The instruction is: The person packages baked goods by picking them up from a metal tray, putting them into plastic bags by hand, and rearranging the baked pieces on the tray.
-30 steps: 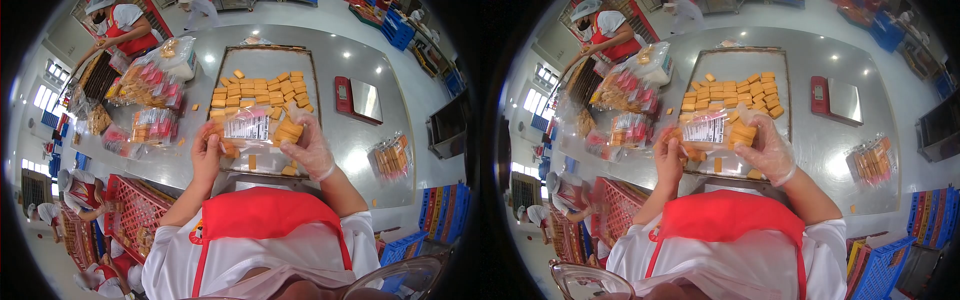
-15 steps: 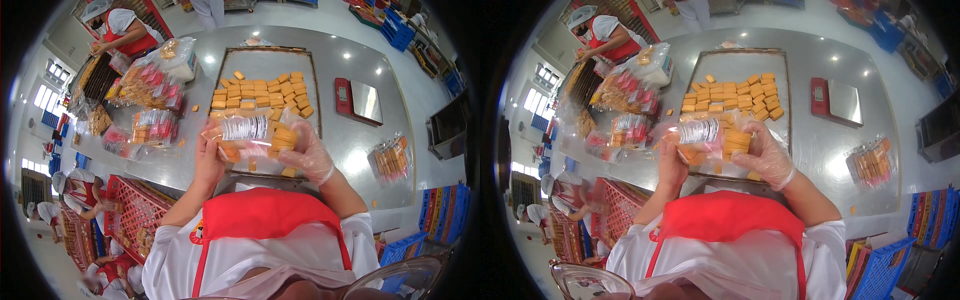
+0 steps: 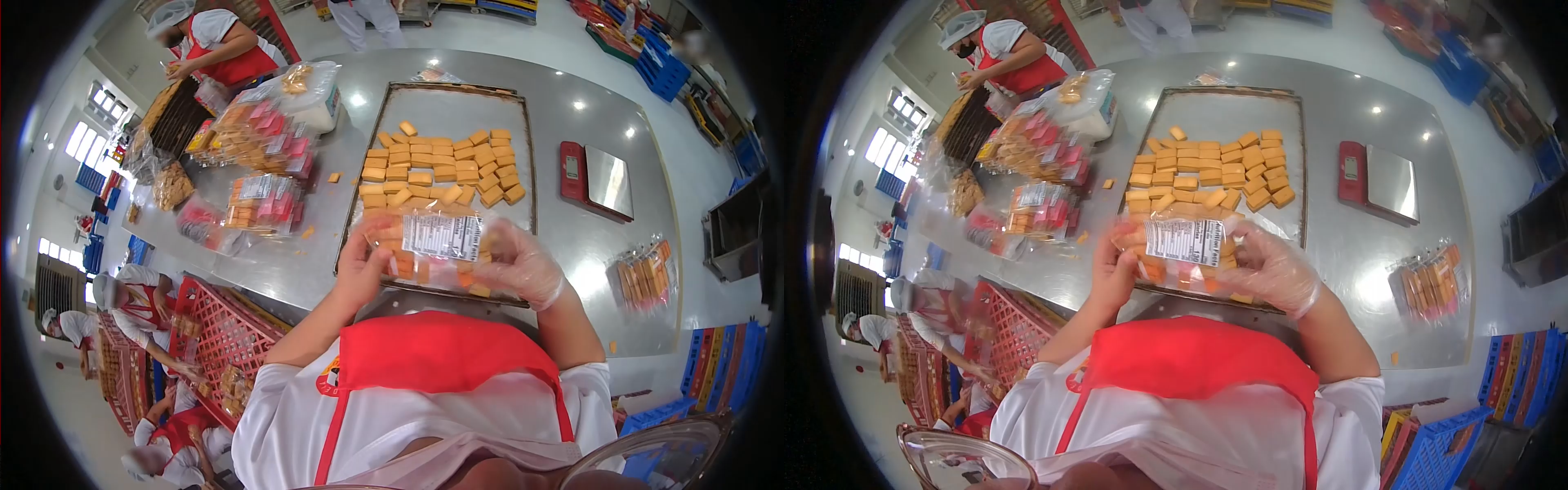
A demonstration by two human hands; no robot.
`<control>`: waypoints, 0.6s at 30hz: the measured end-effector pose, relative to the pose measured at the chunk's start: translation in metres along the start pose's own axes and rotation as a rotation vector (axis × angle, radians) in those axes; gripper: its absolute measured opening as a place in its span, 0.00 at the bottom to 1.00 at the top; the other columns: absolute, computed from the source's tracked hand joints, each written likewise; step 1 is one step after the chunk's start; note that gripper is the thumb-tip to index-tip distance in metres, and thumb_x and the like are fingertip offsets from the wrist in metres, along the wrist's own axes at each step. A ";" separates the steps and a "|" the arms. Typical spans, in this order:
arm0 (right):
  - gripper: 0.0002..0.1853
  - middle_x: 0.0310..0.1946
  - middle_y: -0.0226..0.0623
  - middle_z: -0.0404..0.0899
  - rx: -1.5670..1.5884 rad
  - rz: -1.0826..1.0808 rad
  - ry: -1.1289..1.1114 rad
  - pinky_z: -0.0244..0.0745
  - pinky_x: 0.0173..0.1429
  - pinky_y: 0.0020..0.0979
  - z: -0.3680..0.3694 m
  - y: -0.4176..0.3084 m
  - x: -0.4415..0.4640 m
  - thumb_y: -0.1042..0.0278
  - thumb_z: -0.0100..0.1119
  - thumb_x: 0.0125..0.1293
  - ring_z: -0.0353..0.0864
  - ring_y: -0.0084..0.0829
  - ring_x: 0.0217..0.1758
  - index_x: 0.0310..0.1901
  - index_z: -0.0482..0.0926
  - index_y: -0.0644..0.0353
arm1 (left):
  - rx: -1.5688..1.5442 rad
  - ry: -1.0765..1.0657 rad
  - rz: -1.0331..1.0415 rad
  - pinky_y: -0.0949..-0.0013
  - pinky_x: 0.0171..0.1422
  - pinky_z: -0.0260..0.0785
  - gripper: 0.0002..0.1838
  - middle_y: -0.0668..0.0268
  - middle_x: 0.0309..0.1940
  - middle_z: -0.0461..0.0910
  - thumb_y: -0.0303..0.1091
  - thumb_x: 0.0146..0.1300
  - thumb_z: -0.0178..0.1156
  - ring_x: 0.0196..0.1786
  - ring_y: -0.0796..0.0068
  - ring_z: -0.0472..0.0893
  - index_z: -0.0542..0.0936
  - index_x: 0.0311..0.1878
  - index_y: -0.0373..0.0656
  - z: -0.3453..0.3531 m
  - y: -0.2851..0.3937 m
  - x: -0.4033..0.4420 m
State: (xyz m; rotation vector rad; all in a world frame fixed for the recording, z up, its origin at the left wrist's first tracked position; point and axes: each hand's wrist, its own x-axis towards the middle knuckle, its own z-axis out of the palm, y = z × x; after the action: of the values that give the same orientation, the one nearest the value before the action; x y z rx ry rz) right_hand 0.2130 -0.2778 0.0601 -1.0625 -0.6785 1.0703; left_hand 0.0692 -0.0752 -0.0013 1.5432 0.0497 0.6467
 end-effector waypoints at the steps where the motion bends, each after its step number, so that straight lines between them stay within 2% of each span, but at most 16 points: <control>1: 0.22 0.45 0.36 0.70 0.065 0.013 0.022 0.67 0.49 0.26 0.000 -0.002 0.000 0.82 0.53 0.54 0.71 0.26 0.45 0.51 0.63 0.59 | -0.028 -0.058 -0.059 0.74 0.51 0.64 0.19 0.63 0.50 0.67 0.30 0.60 0.51 0.52 0.76 0.68 0.64 0.55 0.39 0.001 0.004 -0.001; 4: 0.23 0.44 0.36 0.72 -0.105 -0.197 0.077 0.69 0.46 0.25 0.008 -0.002 0.004 0.80 0.54 0.53 0.73 0.24 0.43 0.52 0.64 0.56 | 0.042 -0.095 -0.126 0.74 0.53 0.64 0.19 0.64 0.51 0.66 0.31 0.60 0.51 0.52 0.77 0.68 0.64 0.55 0.40 0.006 0.009 -0.003; 7: 0.24 0.44 0.37 0.73 -0.918 0.295 -0.191 0.70 0.46 0.23 0.019 -0.036 0.001 0.79 0.56 0.53 0.74 0.21 0.43 0.52 0.66 0.53 | -0.056 -0.006 -0.104 0.70 0.53 0.64 0.22 0.62 0.50 0.67 0.36 0.59 0.55 0.49 0.72 0.71 0.64 0.54 0.40 0.006 0.003 0.004; 8: 0.22 0.45 0.38 0.73 -0.871 0.167 -0.088 0.69 0.48 0.22 0.022 -0.027 0.000 0.74 0.59 0.52 0.74 0.19 0.44 0.50 0.69 0.50 | -0.103 -0.051 -0.149 0.70 0.54 0.63 0.22 0.62 0.50 0.67 0.35 0.58 0.55 0.49 0.74 0.71 0.65 0.54 0.39 0.005 0.004 0.002; 11: 0.22 0.49 0.39 0.71 -0.700 -0.141 -0.057 0.67 0.52 0.24 0.012 -0.007 0.005 0.72 0.60 0.52 0.73 0.25 0.49 0.50 0.70 0.51 | -0.054 -0.212 -0.133 0.70 0.54 0.63 0.21 0.62 0.50 0.68 0.36 0.58 0.56 0.51 0.74 0.70 0.67 0.53 0.39 0.008 0.013 0.000; 12: 0.22 0.51 0.39 0.69 -0.414 -0.083 -0.066 0.67 0.53 0.25 0.009 -0.001 0.007 0.73 0.60 0.52 0.72 0.27 0.51 0.51 0.70 0.52 | 0.064 -0.266 0.015 0.73 0.53 0.63 0.20 0.61 0.52 0.69 0.33 0.60 0.52 0.53 0.76 0.68 0.65 0.56 0.39 0.006 0.009 0.003; 14: 0.22 0.54 0.40 0.67 0.161 0.030 -0.074 0.67 0.56 0.28 0.002 0.005 0.010 0.73 0.60 0.52 0.69 0.31 0.55 0.51 0.69 0.54 | -0.029 -0.203 -0.085 0.73 0.53 0.63 0.20 0.61 0.51 0.70 0.32 0.60 0.52 0.53 0.75 0.68 0.66 0.55 0.39 0.007 0.009 0.000; 15: 0.21 0.55 0.41 0.65 0.291 0.081 -0.101 0.66 0.57 0.30 0.001 0.004 0.007 0.74 0.59 0.53 0.68 0.33 0.56 0.51 0.69 0.56 | -0.074 -0.174 -0.137 0.73 0.53 0.63 0.19 0.61 0.51 0.70 0.32 0.60 0.52 0.53 0.74 0.69 0.66 0.55 0.39 0.007 0.009 -0.001; 17: 0.21 0.57 0.42 0.63 0.551 0.180 -0.153 0.64 0.60 0.34 -0.001 -0.002 0.001 0.76 0.57 0.53 0.64 0.36 0.59 0.51 0.68 0.58 | 0.076 -0.216 -0.108 0.71 0.53 0.63 0.19 0.60 0.51 0.70 0.31 0.60 0.52 0.52 0.72 0.70 0.66 0.54 0.39 0.006 0.013 -0.001; 18: 0.20 0.57 0.42 0.63 0.577 0.208 -0.139 0.63 0.60 0.34 0.001 -0.008 -0.001 0.75 0.57 0.54 0.64 0.37 0.59 0.50 0.69 0.58 | 0.148 -0.235 -0.090 0.71 0.53 0.63 0.18 0.60 0.51 0.70 0.31 0.60 0.52 0.51 0.71 0.71 0.66 0.54 0.39 0.005 0.014 0.000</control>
State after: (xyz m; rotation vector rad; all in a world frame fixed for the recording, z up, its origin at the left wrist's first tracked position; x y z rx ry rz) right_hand 0.2144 -0.2786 0.0678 -0.5675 -0.3328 1.4208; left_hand 0.0660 -0.0815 0.0117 1.7409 -0.0111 0.3948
